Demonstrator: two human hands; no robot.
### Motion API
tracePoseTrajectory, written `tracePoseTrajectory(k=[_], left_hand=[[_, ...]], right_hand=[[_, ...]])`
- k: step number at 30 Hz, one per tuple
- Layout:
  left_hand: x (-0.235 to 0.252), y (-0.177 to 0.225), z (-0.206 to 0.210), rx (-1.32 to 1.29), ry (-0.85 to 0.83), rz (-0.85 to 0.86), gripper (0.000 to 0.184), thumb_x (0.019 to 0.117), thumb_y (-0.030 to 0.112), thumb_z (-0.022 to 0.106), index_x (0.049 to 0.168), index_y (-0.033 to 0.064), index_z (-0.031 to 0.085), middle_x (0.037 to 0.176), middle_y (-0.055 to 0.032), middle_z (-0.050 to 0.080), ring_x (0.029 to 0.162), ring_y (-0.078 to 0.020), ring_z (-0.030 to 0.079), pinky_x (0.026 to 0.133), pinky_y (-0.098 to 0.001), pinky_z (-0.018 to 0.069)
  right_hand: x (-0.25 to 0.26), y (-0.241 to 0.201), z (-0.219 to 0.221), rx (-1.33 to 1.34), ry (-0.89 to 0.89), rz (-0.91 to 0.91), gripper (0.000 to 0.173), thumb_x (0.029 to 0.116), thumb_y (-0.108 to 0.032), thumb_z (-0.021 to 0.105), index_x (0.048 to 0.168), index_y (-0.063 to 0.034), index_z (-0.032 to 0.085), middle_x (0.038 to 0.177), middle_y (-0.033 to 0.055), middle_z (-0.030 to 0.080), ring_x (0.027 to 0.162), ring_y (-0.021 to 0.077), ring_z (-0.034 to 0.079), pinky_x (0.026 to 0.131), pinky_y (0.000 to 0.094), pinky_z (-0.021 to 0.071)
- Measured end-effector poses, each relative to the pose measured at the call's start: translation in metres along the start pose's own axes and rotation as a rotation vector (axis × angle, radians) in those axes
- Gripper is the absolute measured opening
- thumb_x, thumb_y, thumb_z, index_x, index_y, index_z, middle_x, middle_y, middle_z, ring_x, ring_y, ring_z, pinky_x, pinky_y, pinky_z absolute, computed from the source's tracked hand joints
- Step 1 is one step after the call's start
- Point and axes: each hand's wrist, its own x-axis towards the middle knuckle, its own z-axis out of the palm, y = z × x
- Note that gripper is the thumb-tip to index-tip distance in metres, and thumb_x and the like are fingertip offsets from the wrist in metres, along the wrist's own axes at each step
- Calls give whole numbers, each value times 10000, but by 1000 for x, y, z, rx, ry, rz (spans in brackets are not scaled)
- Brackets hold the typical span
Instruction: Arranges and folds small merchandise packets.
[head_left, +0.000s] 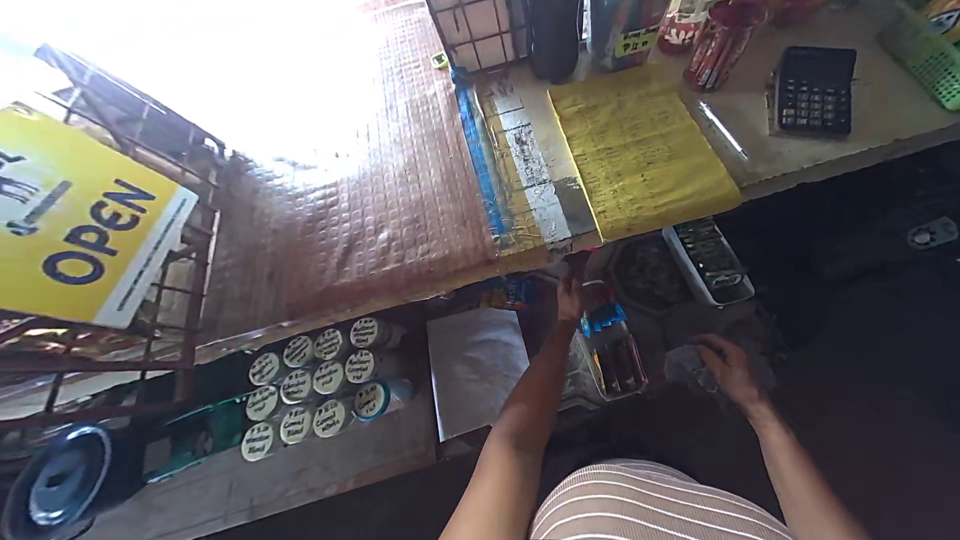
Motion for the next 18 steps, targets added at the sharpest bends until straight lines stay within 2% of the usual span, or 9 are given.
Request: tracePoseTrajectory(k=[1,2,4,6,9,11,13,15,18], left_hand=[[1,6,-10,68,9,18,401,1070,68,364,1412,-106,481,1418,-305,524,1316,-357,523,1117,-466,405],[2,12,-21,161,23,26,369,1073,87,427,1394,-74,514,1381,-274,568,1270,-338,569,1075,-460,455],[-7,30,-42,407,2,-17,317,1049,140,548,1306,-36,605,1219,-219,677,1118,-299,671,996,-453,528],[-23,41,-51,656,-116,-90,318,1019,222,602,1236,1,677,1120,-187,721,1058,-304,697,977,-493,530],[-47,44,-41,842,-304,-285,544,976,430,647,1357,44,614,1168,-221,697,1130,-392,658,1000,-589,489],[-56,41,-28,837,-323,-356,624,964,424,666,1457,69,524,1173,-224,695,1132,-401,657,1000,-585,491],[-54,37,-17,828,-311,-392,592,998,341,626,1506,82,470,1209,-235,682,1150,-401,653,1013,-570,491],[-50,41,-8,852,-317,-423,528,1031,285,562,1505,75,464,1279,-246,649,1199,-403,631,1036,-563,480],[-45,48,-3,926,-371,-451,528,1061,287,483,1536,69,409,1362,-254,596,1261,-408,589,1062,-560,459]], right_hand=[[7,0,-1,-31,-47,23,304,995,6,474,1227,98,646,1127,282,681,1011,322,663,926,464,512],[15,0,-2,-78,-104,44,325,990,9,477,1262,76,642,1177,289,675,1068,370,663,961,511,504],[33,-4,0,-188,-241,85,314,1025,-37,499,1290,41,646,1228,277,665,1140,397,643,1013,540,476],[54,-9,8,-312,-343,78,331,1071,-168,510,1308,13,653,1255,257,669,1188,389,638,1055,544,459],[87,-36,27,-499,-449,105,483,1076,-386,504,1278,28,649,1244,274,656,1207,416,613,1055,592,431],[108,-51,41,-610,-549,126,565,1062,-479,487,1304,11,628,1287,264,636,1252,416,585,1069,609,416],[125,-54,58,-675,-624,97,547,1058,-467,500,1322,-4,624,1308,258,630,1265,418,577,1067,621,413],[132,-57,72,-725,-665,53,444,1069,-366,497,1307,-18,637,1305,245,637,1259,414,584,1062,618,420],[123,-80,77,-771,-663,-17,385,1062,-288,479,1271,-19,660,1268,237,659,1236,410,602,1040,614,440]])
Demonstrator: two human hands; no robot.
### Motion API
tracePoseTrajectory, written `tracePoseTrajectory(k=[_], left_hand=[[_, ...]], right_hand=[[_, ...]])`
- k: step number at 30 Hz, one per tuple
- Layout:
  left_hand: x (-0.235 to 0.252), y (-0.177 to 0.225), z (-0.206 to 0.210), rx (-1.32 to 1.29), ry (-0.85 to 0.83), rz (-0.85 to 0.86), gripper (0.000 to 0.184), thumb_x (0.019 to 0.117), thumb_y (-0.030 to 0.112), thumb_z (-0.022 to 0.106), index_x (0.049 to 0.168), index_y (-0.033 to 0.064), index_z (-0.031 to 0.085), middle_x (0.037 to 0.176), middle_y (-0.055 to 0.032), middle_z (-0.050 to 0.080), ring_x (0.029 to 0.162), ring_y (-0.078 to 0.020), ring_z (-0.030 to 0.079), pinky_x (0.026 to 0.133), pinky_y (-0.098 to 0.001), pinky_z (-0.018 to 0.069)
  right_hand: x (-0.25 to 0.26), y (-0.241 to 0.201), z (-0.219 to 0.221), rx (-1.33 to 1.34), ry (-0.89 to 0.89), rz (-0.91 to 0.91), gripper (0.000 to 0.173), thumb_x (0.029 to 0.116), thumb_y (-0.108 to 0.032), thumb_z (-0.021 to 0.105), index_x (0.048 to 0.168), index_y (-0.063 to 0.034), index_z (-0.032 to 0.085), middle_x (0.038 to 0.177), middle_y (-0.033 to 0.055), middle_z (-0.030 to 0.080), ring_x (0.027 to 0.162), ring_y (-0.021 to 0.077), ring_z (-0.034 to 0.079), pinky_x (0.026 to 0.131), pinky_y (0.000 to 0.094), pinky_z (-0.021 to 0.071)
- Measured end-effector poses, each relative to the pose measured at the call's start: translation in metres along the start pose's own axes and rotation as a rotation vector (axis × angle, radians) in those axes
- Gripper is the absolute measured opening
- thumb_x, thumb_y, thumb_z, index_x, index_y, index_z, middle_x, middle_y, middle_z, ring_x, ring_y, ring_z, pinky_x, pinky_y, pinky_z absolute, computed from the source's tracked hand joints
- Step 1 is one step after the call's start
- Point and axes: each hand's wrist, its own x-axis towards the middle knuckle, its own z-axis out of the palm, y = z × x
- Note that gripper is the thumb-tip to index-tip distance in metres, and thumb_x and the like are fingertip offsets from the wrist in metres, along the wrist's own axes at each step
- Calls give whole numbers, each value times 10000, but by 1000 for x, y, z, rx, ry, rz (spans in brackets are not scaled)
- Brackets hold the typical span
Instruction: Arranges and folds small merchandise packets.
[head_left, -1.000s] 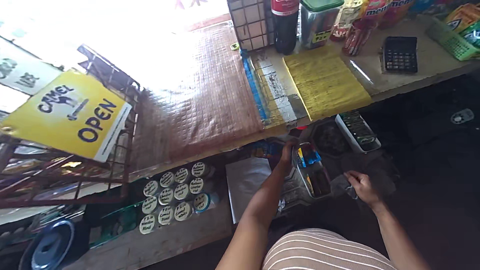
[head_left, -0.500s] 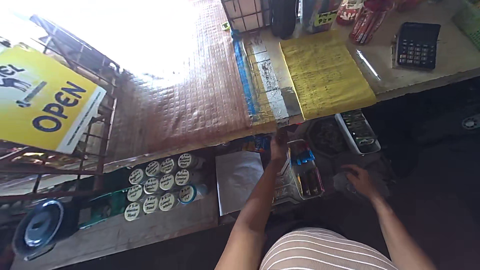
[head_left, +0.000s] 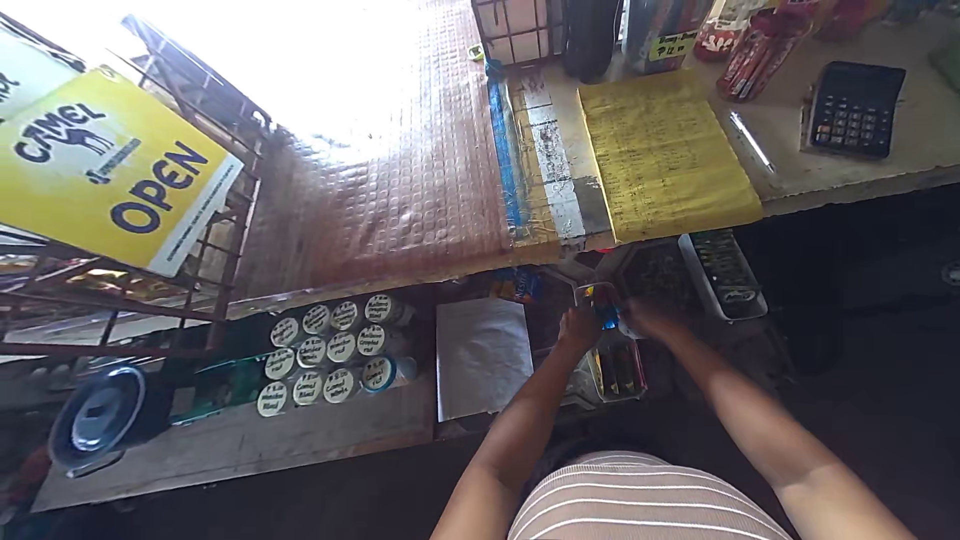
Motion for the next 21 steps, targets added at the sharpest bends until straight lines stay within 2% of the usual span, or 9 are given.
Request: tracePoseTrajectory(k=[3,6,8,12,14,15,16,18,21], left_hand=[[2,2,3,49,-55,-12,602,1077,281,447,1603,62,251,1400,-268,563,1282,-418,573,1075,-566,449],[3,11,6,51,-109,-45,771,1022,263,541,1619,42,107,1373,-274,569,1260,-412,586,1053,-561,467],[4,14,5,26,-131,-35,859,985,247,601,1618,39,59,1366,-279,567,1251,-414,589,1043,-561,474],[8,14,3,-32,-151,7,856,1011,212,578,1625,44,5,1399,-292,540,1268,-422,573,1064,-562,454],[7,8,2,-40,-132,5,790,1041,288,544,1621,35,71,1398,-285,548,1272,-416,578,1065,-560,459],[2,7,-4,-47,-116,20,734,1059,334,520,1613,26,151,1409,-282,545,1291,-412,566,1082,-561,444],[-5,4,-13,-62,-80,46,658,1067,364,505,1581,16,284,1417,-275,546,1310,-408,552,1101,-566,426],[-12,-18,-29,-83,75,75,455,1074,330,486,1393,18,577,1343,-240,620,1272,-391,584,1081,-570,439],[12,-80,-50,-101,364,-24,359,1067,223,482,1317,20,639,1322,-239,633,1258,-405,594,1062,-566,458]], right_hand=[[-10,-15,-4,-48,7,-3,404,1067,-300,479,1243,18,656,1271,256,651,1245,428,593,1035,610,438],[0,-7,3,11,-17,84,445,1056,-331,505,1240,53,633,1281,265,639,1251,423,588,1048,610,430],[3,-4,6,50,-5,87,436,1054,-332,513,1245,39,640,1273,257,646,1245,411,594,1050,606,431],[-4,-9,3,50,31,73,397,1053,-313,508,1231,5,666,1258,240,660,1238,403,600,1042,602,437],[-2,-8,7,67,22,106,426,1058,-334,502,1283,-3,649,1303,236,643,1267,401,584,1065,597,426],[-1,-6,7,85,33,116,451,1060,-361,505,1313,-11,636,1316,232,639,1274,402,580,1070,599,422],[-3,-1,6,108,54,115,478,1057,-395,517,1339,-23,622,1316,230,640,1271,405,581,1070,605,421],[-16,13,3,174,123,103,511,1043,-442,545,1331,-26,620,1277,239,654,1234,413,600,1053,620,426],[-41,46,6,336,269,80,504,1040,-407,578,1291,26,636,1264,288,642,1222,438,601,1061,613,426]])
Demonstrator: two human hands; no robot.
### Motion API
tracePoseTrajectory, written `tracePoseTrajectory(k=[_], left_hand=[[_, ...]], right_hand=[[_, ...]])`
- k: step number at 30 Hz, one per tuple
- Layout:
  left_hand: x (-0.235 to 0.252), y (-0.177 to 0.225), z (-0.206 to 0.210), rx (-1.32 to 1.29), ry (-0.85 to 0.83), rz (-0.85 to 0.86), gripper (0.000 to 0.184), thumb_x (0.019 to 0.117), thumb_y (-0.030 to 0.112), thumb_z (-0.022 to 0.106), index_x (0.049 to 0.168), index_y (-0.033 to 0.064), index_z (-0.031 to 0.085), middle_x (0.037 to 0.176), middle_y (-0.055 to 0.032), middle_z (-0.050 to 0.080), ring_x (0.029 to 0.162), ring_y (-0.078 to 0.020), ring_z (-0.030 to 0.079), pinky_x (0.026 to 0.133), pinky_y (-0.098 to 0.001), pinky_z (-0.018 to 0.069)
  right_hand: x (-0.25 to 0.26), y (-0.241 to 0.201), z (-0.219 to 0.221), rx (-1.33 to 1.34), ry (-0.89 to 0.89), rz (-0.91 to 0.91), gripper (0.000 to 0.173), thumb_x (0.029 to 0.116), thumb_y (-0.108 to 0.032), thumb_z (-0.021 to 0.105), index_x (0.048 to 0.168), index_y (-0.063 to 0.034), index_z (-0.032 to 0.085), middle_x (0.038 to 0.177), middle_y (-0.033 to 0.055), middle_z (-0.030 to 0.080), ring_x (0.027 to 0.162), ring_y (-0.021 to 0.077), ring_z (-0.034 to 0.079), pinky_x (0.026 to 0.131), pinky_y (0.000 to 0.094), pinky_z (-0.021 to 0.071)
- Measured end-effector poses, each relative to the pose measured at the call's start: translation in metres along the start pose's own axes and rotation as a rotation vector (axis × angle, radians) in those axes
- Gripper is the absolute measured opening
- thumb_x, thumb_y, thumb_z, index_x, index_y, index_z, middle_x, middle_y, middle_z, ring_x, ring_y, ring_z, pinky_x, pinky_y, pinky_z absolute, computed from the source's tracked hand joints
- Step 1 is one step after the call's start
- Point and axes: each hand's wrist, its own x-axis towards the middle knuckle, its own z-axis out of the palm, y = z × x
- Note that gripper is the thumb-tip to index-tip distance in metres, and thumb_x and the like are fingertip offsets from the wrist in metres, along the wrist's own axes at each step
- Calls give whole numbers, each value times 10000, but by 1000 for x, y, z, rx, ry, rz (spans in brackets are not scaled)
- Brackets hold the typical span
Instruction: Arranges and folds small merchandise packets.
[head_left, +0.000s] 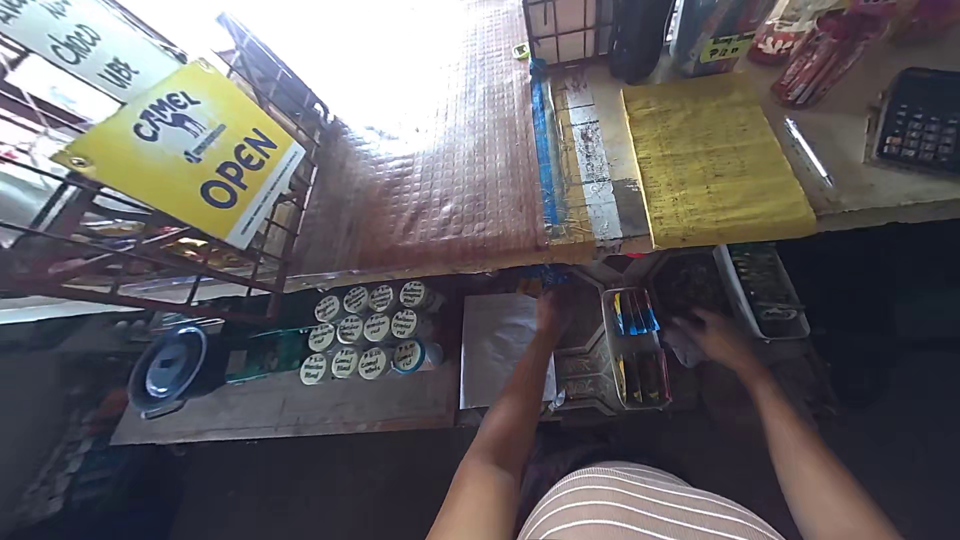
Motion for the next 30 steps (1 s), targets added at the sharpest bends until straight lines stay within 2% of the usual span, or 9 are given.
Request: tracePoseTrajectory(k=[4,7,9,13,16,18,22,27,30], left_hand=[[50,-46,-5,-36,126,-213,450,1057,264,519,1424,4,532,1447,-266,523,1327,-421,529,1075,-581,439],[67,-43,-7,-21,72,-341,565,1025,352,580,1486,49,461,1417,-247,563,1305,-408,556,1051,-597,444],[74,-41,-8,-31,3,-363,579,990,346,629,1473,62,481,1414,-234,569,1312,-397,551,1055,-594,441],[72,-49,-11,-294,-113,-115,445,1009,266,632,1340,-28,592,1334,-264,608,1262,-378,580,1084,-539,436],[44,-61,-5,-860,-168,-35,427,1061,107,516,1444,-54,415,1300,-229,567,1092,-244,607,929,-382,528],[8,-63,-7,-1180,-168,-65,416,1071,75,457,1466,0,354,1217,-155,583,981,-181,628,829,-351,561],[-57,-56,-18,-1516,-159,-93,352,1098,72,352,1439,-16,361,1161,-122,618,988,-159,648,894,-345,559],[-112,-45,-38,-1882,-225,-229,391,1111,227,192,1002,117,551,803,-23,674,743,-116,676,687,-294,577],[-114,-55,-39,-1894,-209,-196,333,1102,172,200,1121,84,521,922,-53,661,860,-146,666,792,-333,563]], right_hand=[[-34,26,-1,361,188,-5,385,1073,-229,535,1166,125,653,1084,304,668,1002,362,647,950,537,482],[-56,25,7,794,255,128,483,1125,-339,268,1146,-6,618,833,28,639,700,58,612,665,255,543],[-71,15,10,1091,218,148,496,1122,-388,202,1129,-107,611,790,-50,676,663,15,647,599,214,565],[-87,-11,25,1074,96,15,393,1099,-191,301,1427,-49,464,1098,-7,658,902,2,653,782,199,565],[-80,-48,51,1022,102,-50,351,1083,-119,388,1391,10,497,1103,45,669,897,21,660,799,214,570],[-74,-84,68,893,216,-178,355,1055,-76,465,1370,75,530,1202,135,659,1016,57,650,915,234,539],[-61,-154,108,464,562,-598,353,959,-51,611,1274,106,645,1290,289,645,1210,354,646,1054,452,512],[-41,-200,166,52,458,-804,402,1021,-167,475,1351,-24,655,1476,177,565,1408,432,472,1154,634,325],[-23,-211,165,102,437,-717,397,1027,-143,449,1343,-25,658,1468,190,566,1411,421,469,1178,603,326]])
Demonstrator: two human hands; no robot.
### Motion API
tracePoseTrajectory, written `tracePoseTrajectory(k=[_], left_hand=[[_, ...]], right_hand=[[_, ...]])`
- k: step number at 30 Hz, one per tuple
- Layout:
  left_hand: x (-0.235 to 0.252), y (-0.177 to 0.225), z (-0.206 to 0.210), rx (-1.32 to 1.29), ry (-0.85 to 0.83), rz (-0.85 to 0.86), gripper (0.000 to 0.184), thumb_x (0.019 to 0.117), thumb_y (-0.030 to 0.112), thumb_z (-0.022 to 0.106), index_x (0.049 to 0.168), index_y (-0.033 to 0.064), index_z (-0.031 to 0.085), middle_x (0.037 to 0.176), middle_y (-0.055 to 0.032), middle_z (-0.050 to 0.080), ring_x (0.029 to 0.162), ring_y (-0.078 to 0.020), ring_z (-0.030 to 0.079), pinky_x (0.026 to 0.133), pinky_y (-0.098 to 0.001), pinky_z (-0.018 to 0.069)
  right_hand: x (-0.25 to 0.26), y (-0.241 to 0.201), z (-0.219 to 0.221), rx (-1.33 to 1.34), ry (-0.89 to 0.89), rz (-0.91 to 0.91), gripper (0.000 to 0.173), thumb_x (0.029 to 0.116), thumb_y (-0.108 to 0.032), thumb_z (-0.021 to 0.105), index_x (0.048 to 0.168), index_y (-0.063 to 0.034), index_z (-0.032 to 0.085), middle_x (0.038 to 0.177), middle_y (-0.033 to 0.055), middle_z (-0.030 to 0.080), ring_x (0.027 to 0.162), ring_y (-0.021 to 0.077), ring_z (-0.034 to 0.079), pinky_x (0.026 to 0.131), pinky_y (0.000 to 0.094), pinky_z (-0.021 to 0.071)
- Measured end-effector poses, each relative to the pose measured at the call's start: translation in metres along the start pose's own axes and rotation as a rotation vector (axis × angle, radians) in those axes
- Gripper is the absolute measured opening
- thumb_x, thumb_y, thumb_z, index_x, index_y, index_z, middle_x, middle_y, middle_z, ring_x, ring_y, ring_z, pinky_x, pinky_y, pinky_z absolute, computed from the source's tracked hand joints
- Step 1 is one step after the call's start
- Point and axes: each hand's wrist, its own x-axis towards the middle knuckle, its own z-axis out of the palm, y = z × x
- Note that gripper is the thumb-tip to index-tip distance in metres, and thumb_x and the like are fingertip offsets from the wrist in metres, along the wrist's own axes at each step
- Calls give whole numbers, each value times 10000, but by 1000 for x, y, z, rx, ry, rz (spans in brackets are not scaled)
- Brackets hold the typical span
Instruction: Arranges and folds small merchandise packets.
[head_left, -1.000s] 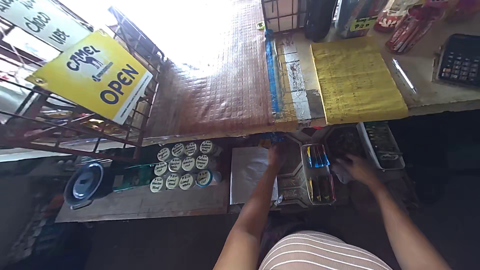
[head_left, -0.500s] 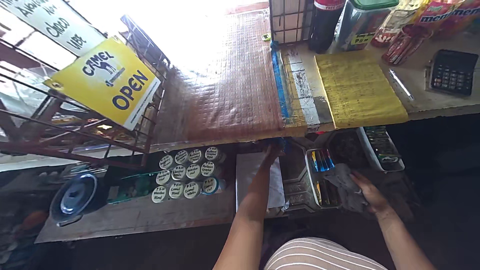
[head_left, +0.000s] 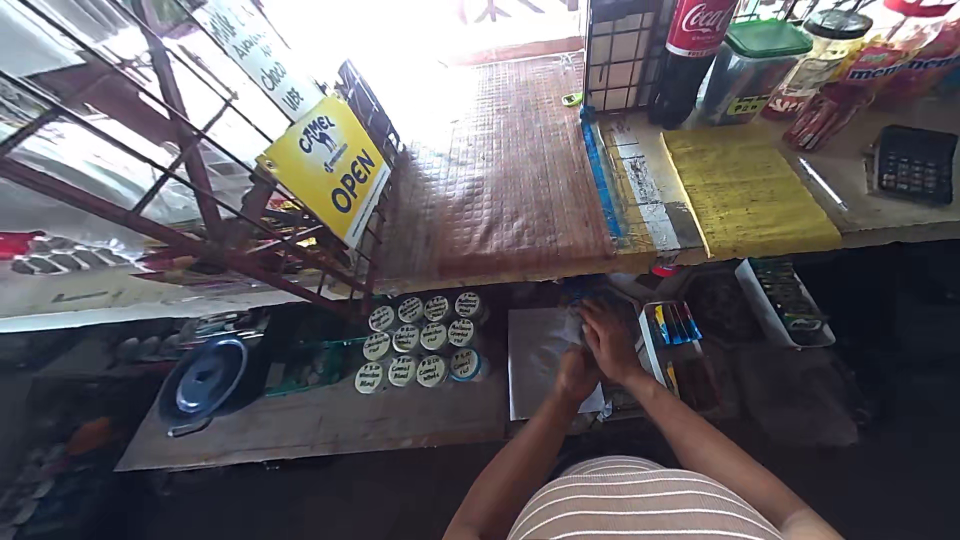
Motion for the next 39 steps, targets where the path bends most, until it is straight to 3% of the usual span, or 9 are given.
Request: tracePoseTrajectory(k=[5,11,14,19,25,29,33,36,39], left_hand=[[-3,13,-12,-5,-86,-21,337,1136,205,202,1384,55,375,1133,-109,636,1022,-206,667,932,-371,555],[-2,46,-32,261,-96,-51,352,1136,173,230,1419,10,360,1178,-133,633,1050,-204,668,945,-383,557],[-4,46,-31,333,-63,-5,361,1135,162,248,1441,-7,341,1183,-138,620,1036,-194,666,934,-372,558],[-9,55,-32,476,-203,5,358,1128,143,249,1428,-13,368,1168,-124,646,1025,-190,684,927,-391,574],[-5,64,-34,735,-157,69,367,1123,158,316,1419,-26,430,1152,-128,645,990,-164,678,883,-369,582],[4,57,-35,490,175,28,502,1139,279,257,1601,84,244,1594,-190,376,1416,-317,438,1112,-498,393],[-8,49,-35,-86,-43,8,673,1077,513,29,1254,123,549,1078,-63,724,970,-173,706,795,-355,592],[-1,50,-51,-189,-232,33,801,1053,536,-28,1212,102,626,1046,-86,752,973,-211,727,837,-394,607],[0,49,-62,-238,-380,-47,827,1036,559,-51,1340,119,581,1250,-137,696,1160,-303,671,960,-500,550]], right_hand=[[25,8,-10,347,92,513,396,1104,-134,393,1271,163,594,1230,330,640,1186,360,623,1074,446,441],[9,9,-21,592,33,534,311,1021,-124,610,1214,119,625,1146,213,670,1015,136,636,937,287,508],[10,-3,-21,442,160,461,276,1026,-128,600,1042,136,677,940,200,690,853,133,640,845,300,516],[16,22,-34,507,128,708,396,1117,-211,391,1206,100,620,1064,197,646,950,185,617,900,365,502],[13,-6,-46,420,-86,445,302,970,-115,683,1188,93,658,1106,219,698,1001,185,671,939,341,524],[4,-18,-21,198,168,139,280,942,-101,688,1130,105,711,1100,265,723,1056,355,711,988,494,535],[-22,-50,-13,306,-77,-51,263,954,-157,661,1067,64,748,1066,191,745,1016,260,723,947,409,566],[-22,-58,-41,514,-30,175,230,998,-136,585,1004,61,703,856,64,712,786,24,667,783,239,572],[-16,-50,-58,328,53,60,292,984,-147,606,1118,95,701,1063,183,719,967,150,696,899,302,558]])
